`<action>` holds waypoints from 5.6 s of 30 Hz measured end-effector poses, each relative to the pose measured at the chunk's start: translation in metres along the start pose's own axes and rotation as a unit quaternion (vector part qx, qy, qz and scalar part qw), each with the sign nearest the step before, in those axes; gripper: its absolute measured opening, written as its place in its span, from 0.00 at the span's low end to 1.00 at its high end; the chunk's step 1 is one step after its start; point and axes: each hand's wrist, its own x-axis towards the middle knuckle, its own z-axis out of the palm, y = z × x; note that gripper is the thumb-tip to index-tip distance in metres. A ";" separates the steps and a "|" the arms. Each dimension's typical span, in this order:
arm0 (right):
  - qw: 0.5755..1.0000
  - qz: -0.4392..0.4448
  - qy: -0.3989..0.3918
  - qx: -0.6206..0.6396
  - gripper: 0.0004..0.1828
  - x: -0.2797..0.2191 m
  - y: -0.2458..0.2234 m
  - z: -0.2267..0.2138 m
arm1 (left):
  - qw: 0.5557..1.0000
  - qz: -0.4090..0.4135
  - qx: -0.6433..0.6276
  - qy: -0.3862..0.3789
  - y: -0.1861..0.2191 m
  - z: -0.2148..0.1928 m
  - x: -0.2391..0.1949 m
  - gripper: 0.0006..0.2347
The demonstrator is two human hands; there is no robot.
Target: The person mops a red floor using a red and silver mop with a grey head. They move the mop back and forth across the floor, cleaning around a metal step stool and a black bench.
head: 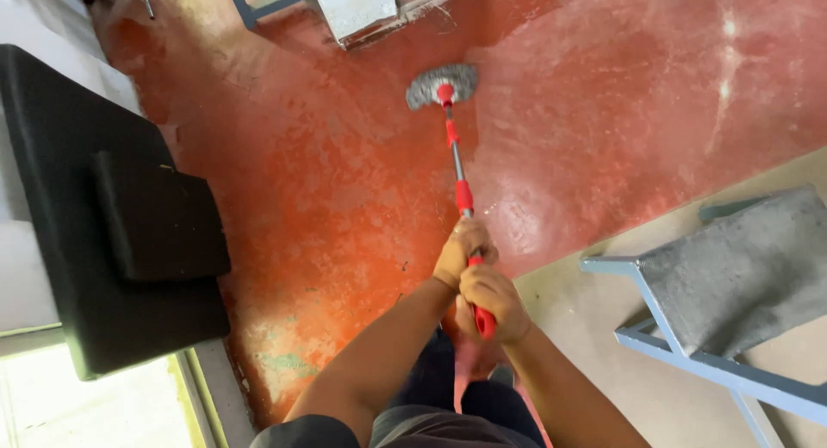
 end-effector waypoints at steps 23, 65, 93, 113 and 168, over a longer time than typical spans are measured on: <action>0.997 0.030 0.068 0.036 0.17 -0.102 -0.279 -0.149 | 0.998 0.049 -0.013 0.042 0.357 0.117 -0.094 0.21; 0.992 -0.038 -0.029 -0.118 0.11 -0.288 -0.177 -0.032 | 0.990 -0.044 -0.106 -0.084 0.235 0.098 -0.226 0.16; 0.989 0.037 -0.132 0.057 0.19 -0.059 -0.359 0.086 | 0.967 -0.097 -0.212 0.101 0.418 -0.119 -0.141 0.20; 0.984 0.044 0.084 -0.148 0.19 -0.103 -0.317 0.086 | 0.963 -0.004 -0.247 -0.104 0.307 -0.079 -0.188 0.17; 0.792 0.192 0.424 -0.394 0.08 0.169 0.220 -0.085 | 0.815 0.079 -0.275 -0.503 -0.222 0.215 0.234 0.10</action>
